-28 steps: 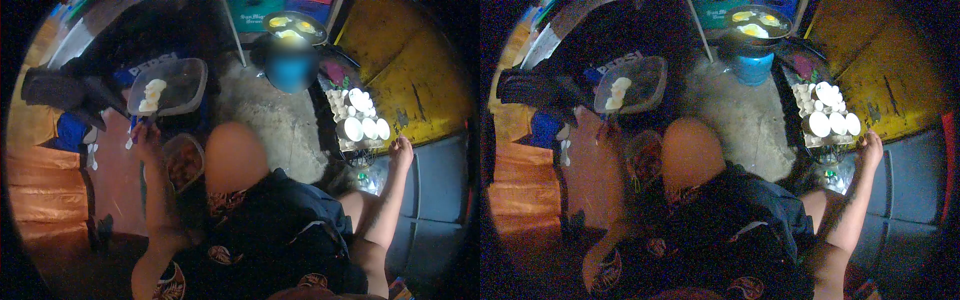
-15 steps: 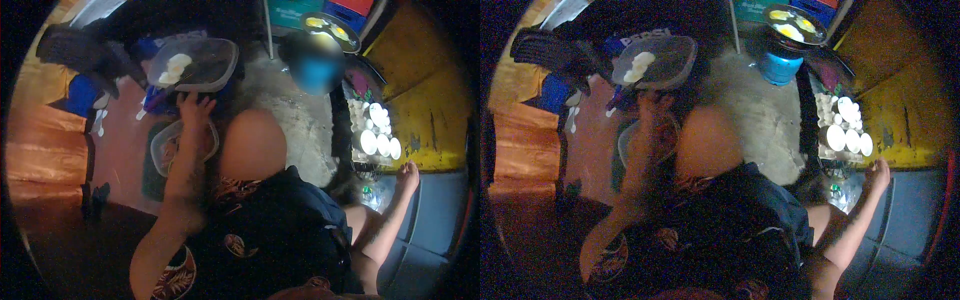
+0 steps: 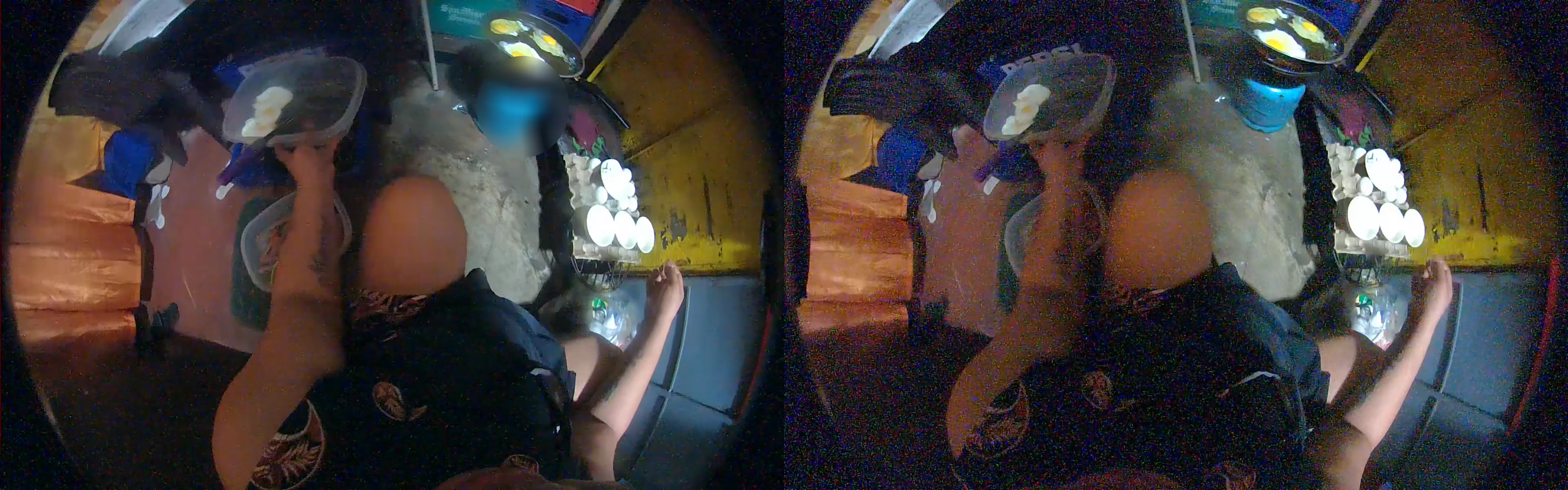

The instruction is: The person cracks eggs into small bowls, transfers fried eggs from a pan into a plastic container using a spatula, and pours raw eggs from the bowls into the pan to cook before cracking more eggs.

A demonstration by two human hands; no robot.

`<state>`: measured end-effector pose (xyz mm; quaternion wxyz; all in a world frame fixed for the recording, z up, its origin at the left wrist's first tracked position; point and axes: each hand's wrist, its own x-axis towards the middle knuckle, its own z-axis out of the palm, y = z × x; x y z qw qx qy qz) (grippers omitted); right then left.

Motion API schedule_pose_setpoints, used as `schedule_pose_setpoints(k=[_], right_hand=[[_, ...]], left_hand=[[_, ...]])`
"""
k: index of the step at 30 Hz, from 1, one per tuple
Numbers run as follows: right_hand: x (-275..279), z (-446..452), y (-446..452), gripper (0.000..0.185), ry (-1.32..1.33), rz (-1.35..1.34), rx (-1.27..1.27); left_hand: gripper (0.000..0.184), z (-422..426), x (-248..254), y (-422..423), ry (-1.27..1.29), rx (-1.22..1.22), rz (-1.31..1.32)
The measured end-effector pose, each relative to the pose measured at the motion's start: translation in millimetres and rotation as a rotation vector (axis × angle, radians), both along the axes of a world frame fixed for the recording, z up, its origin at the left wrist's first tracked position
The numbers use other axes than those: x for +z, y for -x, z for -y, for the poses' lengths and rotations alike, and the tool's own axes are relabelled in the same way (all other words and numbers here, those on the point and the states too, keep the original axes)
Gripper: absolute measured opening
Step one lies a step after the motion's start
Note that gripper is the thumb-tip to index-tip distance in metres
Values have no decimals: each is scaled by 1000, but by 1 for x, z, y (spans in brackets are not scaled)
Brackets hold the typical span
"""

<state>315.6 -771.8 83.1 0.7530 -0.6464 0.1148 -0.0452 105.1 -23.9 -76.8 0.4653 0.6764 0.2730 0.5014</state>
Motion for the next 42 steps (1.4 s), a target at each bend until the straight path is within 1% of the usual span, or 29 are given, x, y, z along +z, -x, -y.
schedule_pose_setpoints(k=[1, 2, 3, 4, 5, 6, 7, 8, 9, 10, 12, 13, 14, 16, 17, 18, 19, 21, 23, 25, 27, 29, 32, 35, 37, 39, 42], right_hand=[[-4, 7, -1, 15, -4, 15, 26], [2, -5, 4, 16, -36, -18, -77], [-8, 12, -6, 16, 43, -49, -39], [7, -12, 9, 15, -12, -42, -110], [6, -8, 11, 14, -3, -4, -29], [4, -11, 9, 14, 89, 30, -113], [12, -17, 16, 15, 28, -1, -118], [16, -20, 21, 16, 24, 1, -98], [12, -16, 21, 19, 240, 61, -81], [14, -14, 23, 20, 8, -17, -60], [25, -30, 34, 21, -67, -7, -145], [42, -43, 45, 18, 2, -70, -111], [41, -39, 46, 19, -51, -66, -62], [41, -38, 50, 18, -132, -89, 0], [40, -38, 51, 17, -197, -67, 25], [43, -43, 54, 16, -192, -69, 38], [47, -46, 56, 15, -187, -69, 50], [43, -38, 56, 16, -183, -100, 92], [47, -36, 61, 18, -165, -95, 120], [57, -33, 66, 18, -153, -99, 133], [60, -25, 70, 19, -130, -82, 144], [60, -13, 70, 19, -133, -81, 119], [65, 0, 73, 19, -168, -73, 85], [70, 11, 79, 19, -190, -74, 67], [70, 16, 81, 18, -199, -73, 62], [68, 20, 82, 19, -206, -71, 72], [65, 26, 83, 20, -190, -81, 71]], left_hand=[[61, 0, 4, 1, -1, 23, -28], [58, 13, 27, 9, -284, 175, -369], [59, 22, 32, 13, -426, 217, -511], [60, 31, 37, 17, -575, 269, -642], [66, 27, 33, 20, -572, 211, -583], [65, 21, 29, 24, -331, 63, -481], [60, 37, 37, 27, -103, -70, -379], [56, 54, 44, 30, 133, -166, -271], [49, 70, 48, 32, 272, -196, -244], [41, 89, 57, 34, 412, -215, -215], [30, 107, 65, 14, 581, -240, -219], [26, 119, 83, 3, 698, -290, -162], [23, 133, 105, -6, 817, -333, -104], [17, 165, 148, -42, 419, -469, -217], [16, 187, 172, -64, 304, -534, -259], [14, 208, 195, -86, 186, -594, -290], [15, 233, 212, -110, 152, -661, -312], [13, 275, 222, -159, -20, -921, -386], [12, 325, 206, -205, -80, -1112, -394], [18, 372, 174, -244, -47, -1195, -499], [28, 412, 128, -285, -356, -1036, -551], [36, 445, 93, -318, -355, -918, -630], [38, 473, 55, -356, -314, -782, -659], [42, 487, 19, -392, -278, -747, -816], [42, 489, 4, -404, -321, -778, -860], [42, 493, 17, -406, -400, -797, -928], [29, 498, 22, -408, 9, -802, -847]])
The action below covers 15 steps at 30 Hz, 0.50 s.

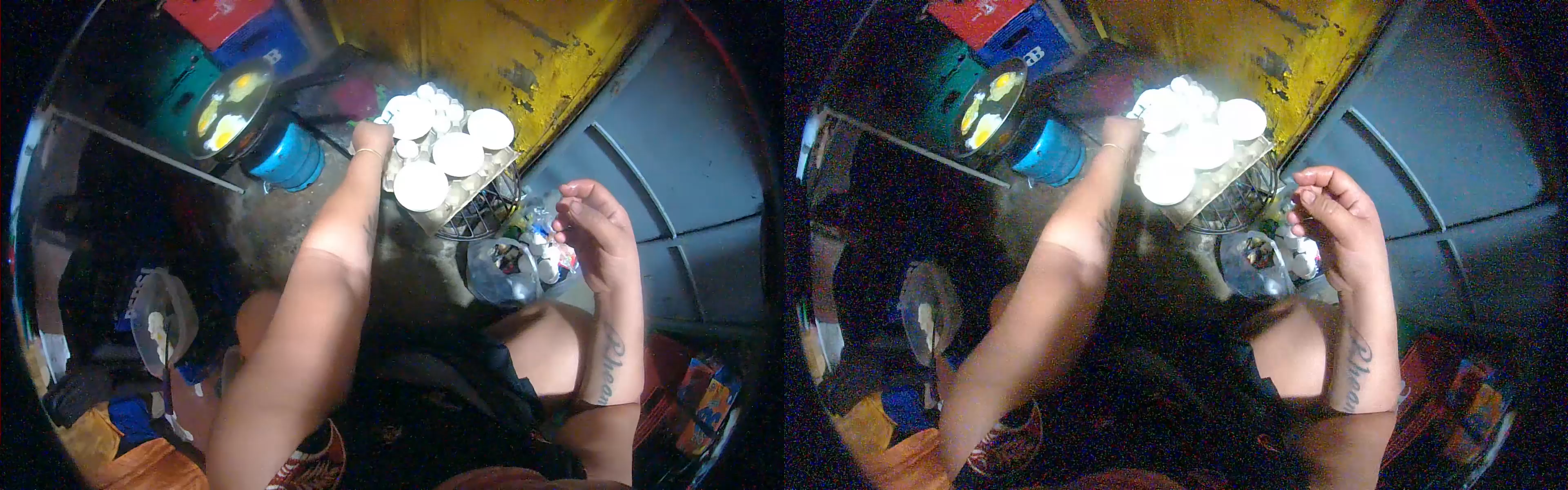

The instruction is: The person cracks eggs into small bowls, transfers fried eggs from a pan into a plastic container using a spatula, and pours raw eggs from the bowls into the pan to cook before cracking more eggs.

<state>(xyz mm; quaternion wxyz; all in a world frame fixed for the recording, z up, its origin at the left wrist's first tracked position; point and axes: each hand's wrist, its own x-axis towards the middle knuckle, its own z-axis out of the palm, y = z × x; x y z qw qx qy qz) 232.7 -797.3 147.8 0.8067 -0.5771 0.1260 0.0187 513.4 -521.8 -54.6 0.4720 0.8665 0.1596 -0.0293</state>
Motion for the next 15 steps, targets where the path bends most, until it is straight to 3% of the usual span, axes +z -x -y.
schedule_pose_setpoints(k=[1, 2, 6, 9, 12, 15], right_hand=[[-2, 2, 0, 20, 17, -8, -5], [-4, 4, 0, 21, 34, -13, -9], [-3, 10, 0, 22, 59, -37, -24], [-5, 14, 1, 21, 70, -40, -29], [-7, 15, 0, 21, 80, -60, -32], [-11, 14, -3, 20, 102, -96, -29]], left_hand=[[25, 2, 0, -1, 118, 56, -21], [14, 3, 0, -4, 450, 135, -13], [3, -11, 6, -14, 747, 359, -122], [12, -37, 8, -21, 974, 634, 33], [18, -60, 1, -31, 829, 752, 60], [16, -80, -20, -40, 887, 798, 83]])
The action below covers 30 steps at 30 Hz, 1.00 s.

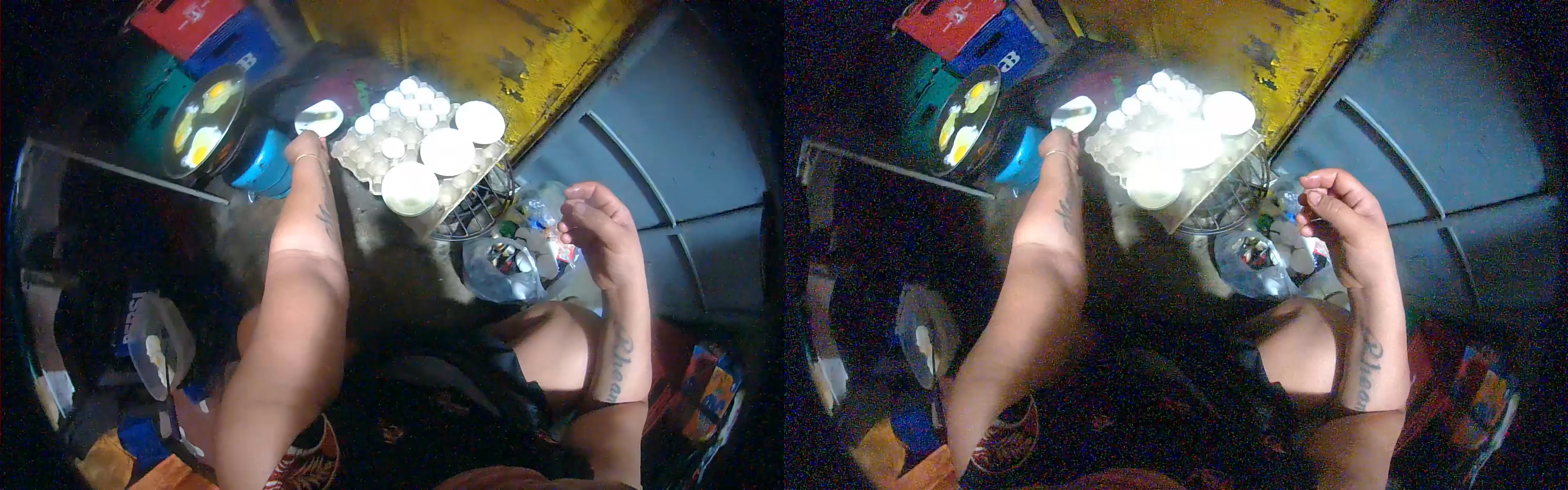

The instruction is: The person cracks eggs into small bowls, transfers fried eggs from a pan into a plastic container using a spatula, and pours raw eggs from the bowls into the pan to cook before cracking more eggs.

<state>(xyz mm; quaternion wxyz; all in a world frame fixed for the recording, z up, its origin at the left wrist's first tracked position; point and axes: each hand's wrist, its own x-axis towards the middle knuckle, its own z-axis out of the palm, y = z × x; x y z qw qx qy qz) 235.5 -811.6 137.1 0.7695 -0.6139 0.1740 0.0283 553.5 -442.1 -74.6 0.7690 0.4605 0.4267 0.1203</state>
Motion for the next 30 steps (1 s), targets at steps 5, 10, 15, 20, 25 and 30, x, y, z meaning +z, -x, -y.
schedule_pose_setpoints(k=[5, 10, 15, 20, 25, 30], right_hand=[[-5, -4, -4, 19, 18, -20, 41], [-5, -12, -9, 19, 41, 4, 83], [-2, -22, -12, 20, 53, -3, 127], [-12, -24, -18, 19, 97, -5, 199], [-22, -31, -23, 17, 83, -51, 239], [-35, -36, -33, 33, -335, -164, 125]], left_hand=[[14, -21, -49, -23, -41, -163, -151], [26, -11, -33, 14, -1255, -374, -40], [38, 55, 20, 61, -1268, -1034, 190], [47, 82, 43, 77, -1624, -1322, 141], [55, 78, 46, 77, -1485, -1236, 219], [47, 87, 130, 103, -900, -1278, 411]])
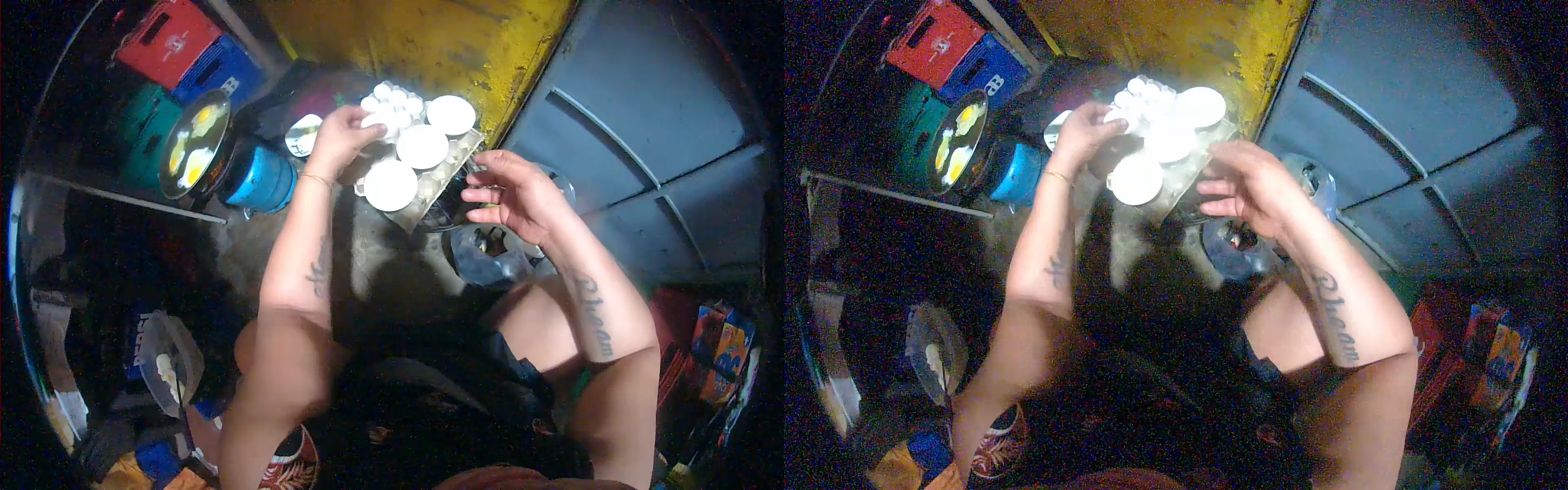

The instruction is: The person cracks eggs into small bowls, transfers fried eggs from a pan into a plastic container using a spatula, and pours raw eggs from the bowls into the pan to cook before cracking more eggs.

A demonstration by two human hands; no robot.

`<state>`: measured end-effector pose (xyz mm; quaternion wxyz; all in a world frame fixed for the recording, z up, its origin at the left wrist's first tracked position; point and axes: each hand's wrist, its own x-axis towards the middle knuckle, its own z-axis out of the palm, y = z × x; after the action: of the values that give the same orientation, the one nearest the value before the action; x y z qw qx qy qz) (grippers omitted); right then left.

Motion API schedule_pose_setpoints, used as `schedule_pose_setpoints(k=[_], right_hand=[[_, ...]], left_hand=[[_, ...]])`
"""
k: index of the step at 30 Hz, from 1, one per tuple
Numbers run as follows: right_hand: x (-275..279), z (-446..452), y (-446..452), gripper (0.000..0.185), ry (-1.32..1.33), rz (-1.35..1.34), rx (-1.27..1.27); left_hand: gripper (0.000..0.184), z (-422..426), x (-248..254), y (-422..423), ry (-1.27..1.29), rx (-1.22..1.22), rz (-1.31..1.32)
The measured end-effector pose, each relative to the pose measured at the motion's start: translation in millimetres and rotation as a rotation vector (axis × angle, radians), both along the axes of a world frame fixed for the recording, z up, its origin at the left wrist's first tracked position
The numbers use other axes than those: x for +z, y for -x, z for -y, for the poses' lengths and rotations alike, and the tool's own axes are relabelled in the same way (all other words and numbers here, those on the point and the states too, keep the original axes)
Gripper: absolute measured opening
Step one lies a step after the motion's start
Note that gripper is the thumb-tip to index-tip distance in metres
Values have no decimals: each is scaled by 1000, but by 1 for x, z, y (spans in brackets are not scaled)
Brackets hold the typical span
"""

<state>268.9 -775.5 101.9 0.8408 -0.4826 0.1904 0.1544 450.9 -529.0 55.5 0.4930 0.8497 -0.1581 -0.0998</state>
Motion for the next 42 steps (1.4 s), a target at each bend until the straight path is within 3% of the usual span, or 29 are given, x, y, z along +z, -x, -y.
schedule_pose_setpoints(k=[3, 5, 6, 8, 10, 11, 12, 13, 19, 23, 29, 32, 34, 36, 40, 42], right_hand=[[4, -12, -7, 51, -261, -81, -30], [1, -16, -12, 51, -420, -16, 38], [-1, -16, -13, 52, -498, 16, 66], [-6, -12, -12, 41, -393, -25, 66], [-12, -10, -8, 30, -293, -71, 58], [-4, -11, -4, 24, -258, -64, 57], [2, -12, -2, 24, -197, -51, 54], [6, -10, 0, 24, -135, -38, 49], [8, -4, 2, 28, -32, 5, 4], [3, -1, 2, 29, -6, 18, -22], [-2, -1, -7, 24, 62, -35, -39], [-11, -3, -14, 22, 55, -29, -9], [-10, -9, -19, 21, 2, -36, -28], [-12, -16, -24, 21, -61, -42, -51], [-9, -35, -26, 25, -123, 4, -47], [-23, -36, -32, 29, -109, 11, 0]], left_hand=[[43, 19, 42, 27, 266, -340, -85], [34, 36, 43, 33, 420, -460, -174], [32, 37, 39, 27, 335, -346, -82], [30, 41, 26, 4, 162, -124, 96], [31, 19, -23, -46, -78, 77, 323], [31, 5, -51, -66, -129, 200, 338], [32, -6, -58, -73, -301, 248, 355], [38, -20, -96, -104, -483, 275, 417], [45, -7, -90, -85, -915, 202, 177], [47, -9, -91, -98, -1004, 12, 111], [52, -25, -75, -85, -796, 166, 264], [54, -36, -84, -72, -149, 350, 357], [45, -25, -45, -25, 168, 363, 153], [44, -18, -37, 2, 537, 337, -108], [39, 6, 9, 76, 485, 215, 3], [39, 17, 17, 97, 604, 119, 141]])
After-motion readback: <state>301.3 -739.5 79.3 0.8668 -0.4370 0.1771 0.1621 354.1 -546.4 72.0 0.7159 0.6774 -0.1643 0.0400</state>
